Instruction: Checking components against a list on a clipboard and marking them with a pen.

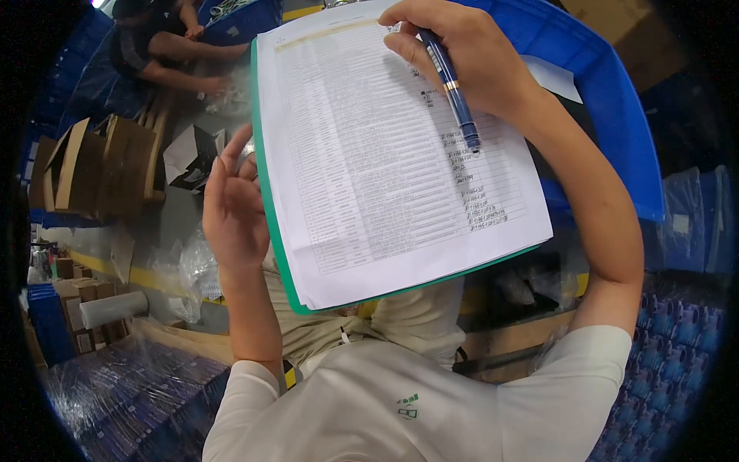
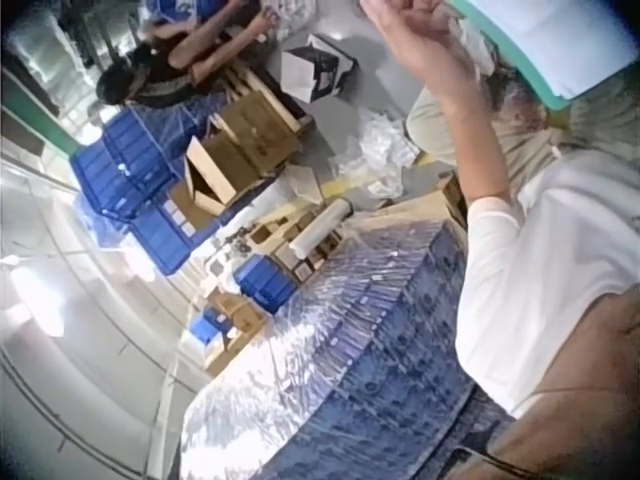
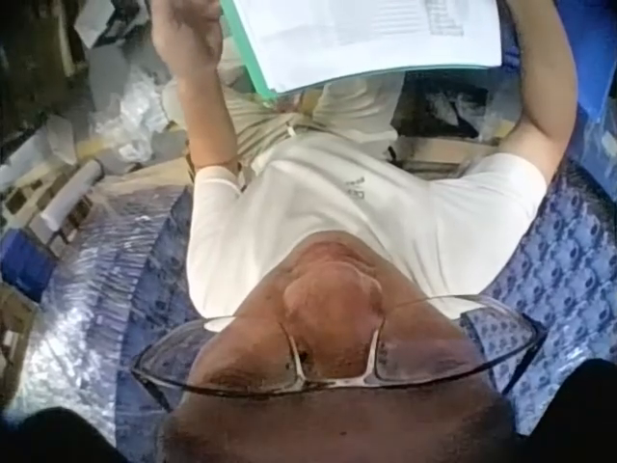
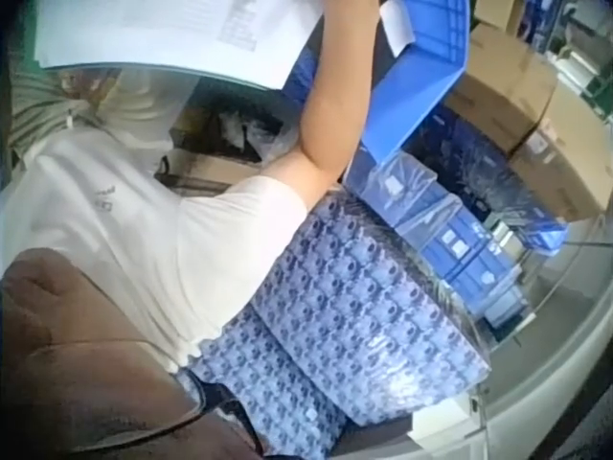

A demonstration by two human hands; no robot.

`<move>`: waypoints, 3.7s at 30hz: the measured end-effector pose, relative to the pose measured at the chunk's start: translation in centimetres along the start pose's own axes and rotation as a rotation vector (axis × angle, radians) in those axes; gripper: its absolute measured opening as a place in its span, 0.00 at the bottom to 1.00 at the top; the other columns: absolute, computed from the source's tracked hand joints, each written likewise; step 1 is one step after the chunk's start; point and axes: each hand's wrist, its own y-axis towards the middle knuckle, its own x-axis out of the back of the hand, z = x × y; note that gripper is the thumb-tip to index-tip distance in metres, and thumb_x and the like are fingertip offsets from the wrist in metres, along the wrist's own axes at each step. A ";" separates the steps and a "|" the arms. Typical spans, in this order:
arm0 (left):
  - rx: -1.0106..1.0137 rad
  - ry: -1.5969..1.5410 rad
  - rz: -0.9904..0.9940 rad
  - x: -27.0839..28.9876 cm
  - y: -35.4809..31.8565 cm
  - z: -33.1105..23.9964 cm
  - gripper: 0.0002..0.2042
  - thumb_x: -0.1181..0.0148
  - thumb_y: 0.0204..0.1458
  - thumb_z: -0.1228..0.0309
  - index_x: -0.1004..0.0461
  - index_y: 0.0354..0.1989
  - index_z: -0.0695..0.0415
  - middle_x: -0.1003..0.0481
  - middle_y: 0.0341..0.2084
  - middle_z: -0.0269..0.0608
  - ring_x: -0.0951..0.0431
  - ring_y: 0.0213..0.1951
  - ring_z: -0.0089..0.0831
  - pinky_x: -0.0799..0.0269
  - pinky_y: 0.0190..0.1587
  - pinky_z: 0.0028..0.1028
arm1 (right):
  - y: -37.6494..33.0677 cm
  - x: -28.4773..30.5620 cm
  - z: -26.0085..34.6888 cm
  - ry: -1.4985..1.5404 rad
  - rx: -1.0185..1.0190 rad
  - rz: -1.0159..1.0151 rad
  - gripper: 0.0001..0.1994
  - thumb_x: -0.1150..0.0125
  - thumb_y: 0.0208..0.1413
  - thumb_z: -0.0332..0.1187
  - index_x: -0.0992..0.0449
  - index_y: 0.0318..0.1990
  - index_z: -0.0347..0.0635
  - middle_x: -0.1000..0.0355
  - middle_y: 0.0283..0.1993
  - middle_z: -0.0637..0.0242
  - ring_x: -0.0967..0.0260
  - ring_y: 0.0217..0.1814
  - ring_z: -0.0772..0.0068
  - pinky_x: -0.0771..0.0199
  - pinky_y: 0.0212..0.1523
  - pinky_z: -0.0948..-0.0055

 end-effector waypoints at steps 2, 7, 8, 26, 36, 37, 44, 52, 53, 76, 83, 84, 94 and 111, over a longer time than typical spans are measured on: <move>-0.003 0.056 0.041 2.5 0.9 1.0 0.25 0.61 0.59 0.58 0.45 0.57 0.67 0.28 0.32 0.42 0.28 0.29 0.23 0.33 0.29 0.19 | -0.2 0.0 0.1 0.002 -0.010 0.005 0.14 0.44 0.55 0.38 0.27 0.44 0.40 0.29 0.31 0.63 0.32 0.30 0.76 0.32 0.31 0.82; 0.143 0.471 -0.055 10.4 4.3 5.5 0.24 0.56 0.57 0.56 0.36 0.51 0.65 0.28 0.29 0.37 0.31 0.26 0.21 0.34 0.27 0.20 | -0.2 0.3 0.4 0.014 -0.037 -0.001 0.14 0.44 0.55 0.38 0.26 0.44 0.40 0.29 0.32 0.63 0.31 0.31 0.76 0.31 0.31 0.82; 0.202 0.621 -0.069 12.6 4.8 6.8 0.24 0.54 0.56 0.55 0.34 0.50 0.64 0.27 0.31 0.40 0.29 0.28 0.24 0.32 0.29 0.23 | -0.1 0.4 0.3 0.012 -0.037 -0.004 0.14 0.44 0.55 0.38 0.26 0.44 0.40 0.29 0.32 0.63 0.31 0.31 0.76 0.31 0.31 0.82; 0.870 1.944 0.119 23.2 0.7 15.5 0.28 0.65 0.55 0.49 0.26 0.42 0.63 0.28 0.45 0.53 0.30 0.49 0.47 0.36 0.52 0.38 | -0.3 0.4 -0.1 -0.003 -0.078 -0.008 0.13 0.45 0.56 0.38 0.26 0.46 0.43 0.29 0.33 0.66 0.32 0.32 0.78 0.31 0.33 0.83; 0.872 1.925 -0.004 22.5 1.1 15.1 0.28 0.62 0.52 0.49 0.26 0.42 0.63 0.28 0.44 0.54 0.29 0.49 0.46 0.35 0.51 0.37 | -0.1 0.5 -0.2 0.040 -0.115 0.019 0.16 0.44 0.54 0.42 0.26 0.46 0.45 0.29 0.33 0.66 0.32 0.33 0.77 0.31 0.33 0.82; 0.871 1.925 -0.004 22.5 1.0 15.1 0.28 0.62 0.52 0.49 0.26 0.42 0.63 0.28 0.44 0.54 0.29 0.49 0.46 0.35 0.51 0.37 | -0.1 0.5 -0.2 0.052 -0.130 0.028 0.16 0.45 0.54 0.42 0.26 0.47 0.45 0.29 0.33 0.66 0.31 0.33 0.76 0.31 0.33 0.82; 0.877 1.924 0.012 22.7 1.1 15.0 0.29 0.61 0.52 0.48 0.27 0.44 0.62 0.29 0.45 0.54 0.30 0.50 0.46 0.36 0.53 0.36 | -0.3 0.2 -0.3 0.056 -0.123 0.020 0.16 0.45 0.55 0.42 0.27 0.47 0.44 0.29 0.33 0.64 0.31 0.33 0.76 0.30 0.32 0.82; 1.021 1.826 0.234 28.7 3.4 18.2 0.30 0.63 0.53 0.47 0.32 0.50 0.62 0.36 0.53 0.55 0.38 0.57 0.47 0.43 0.59 0.36 | -0.3 0.4 0.1 -0.014 -0.132 0.029 0.15 0.44 0.55 0.40 0.27 0.46 0.43 0.28 0.33 0.63 0.30 0.32 0.75 0.30 0.32 0.82; 1.057 1.719 0.287 32.1 3.5 19.7 0.31 0.63 0.53 0.46 0.33 0.51 0.61 0.38 0.55 0.54 0.40 0.58 0.47 0.45 0.60 0.36 | 0.0 0.2 0.4 0.002 -0.115 0.029 0.15 0.44 0.55 0.40 0.27 0.46 0.43 0.28 0.33 0.63 0.30 0.32 0.75 0.30 0.32 0.82; 1.118 1.791 0.139 25.9 3.2 16.8 0.32 0.62 0.51 0.43 0.32 0.52 0.58 0.38 0.56 0.49 0.41 0.60 0.46 0.45 0.59 0.39 | 0.0 0.5 0.7 0.025 -0.123 0.018 0.14 0.43 0.54 0.39 0.26 0.45 0.41 0.29 0.32 0.63 0.32 0.31 0.76 0.31 0.32 0.82; 1.104 1.778 0.137 25.5 3.0 16.5 0.31 0.61 0.51 0.43 0.33 0.53 0.57 0.38 0.56 0.48 0.41 0.60 0.44 0.45 0.59 0.38 | -0.5 0.0 -0.4 -0.001 -0.031 -0.023 0.14 0.43 0.54 0.38 0.26 0.44 0.41 0.28 0.32 0.62 0.31 0.32 0.75 0.31 0.32 0.81; 1.108 1.786 0.112 25.3 3.0 16.4 0.32 0.61 0.51 0.43 0.32 0.53 0.56 0.37 0.56 0.48 0.40 0.60 0.44 0.44 0.59 0.38 | -0.5 0.1 -0.4 -0.001 -0.037 -0.018 0.14 0.43 0.54 0.39 0.26 0.44 0.41 0.28 0.33 0.62 0.31 0.32 0.75 0.31 0.32 0.81; 1.112 1.819 0.112 24.7 3.0 16.0 0.32 0.61 0.50 0.42 0.32 0.52 0.56 0.37 0.55 0.48 0.39 0.59 0.43 0.44 0.59 0.36 | -0.6 0.1 -0.5 0.018 -0.055 0.012 0.15 0.44 0.54 0.40 0.26 0.46 0.43 0.28 0.34 0.63 0.30 0.35 0.73 0.29 0.34 0.81; 1.038 1.669 0.176 28.1 2.7 18.4 0.31 0.64 0.52 0.43 0.33 0.53 0.55 0.39 0.57 0.46 0.43 0.61 0.43 0.46 0.60 0.36 | -0.4 -0.1 -0.3 0.001 -0.092 -0.001 0.13 0.44 0.54 0.39 0.25 0.41 0.39 0.28 0.31 0.59 0.29 0.33 0.68 0.30 0.34 0.76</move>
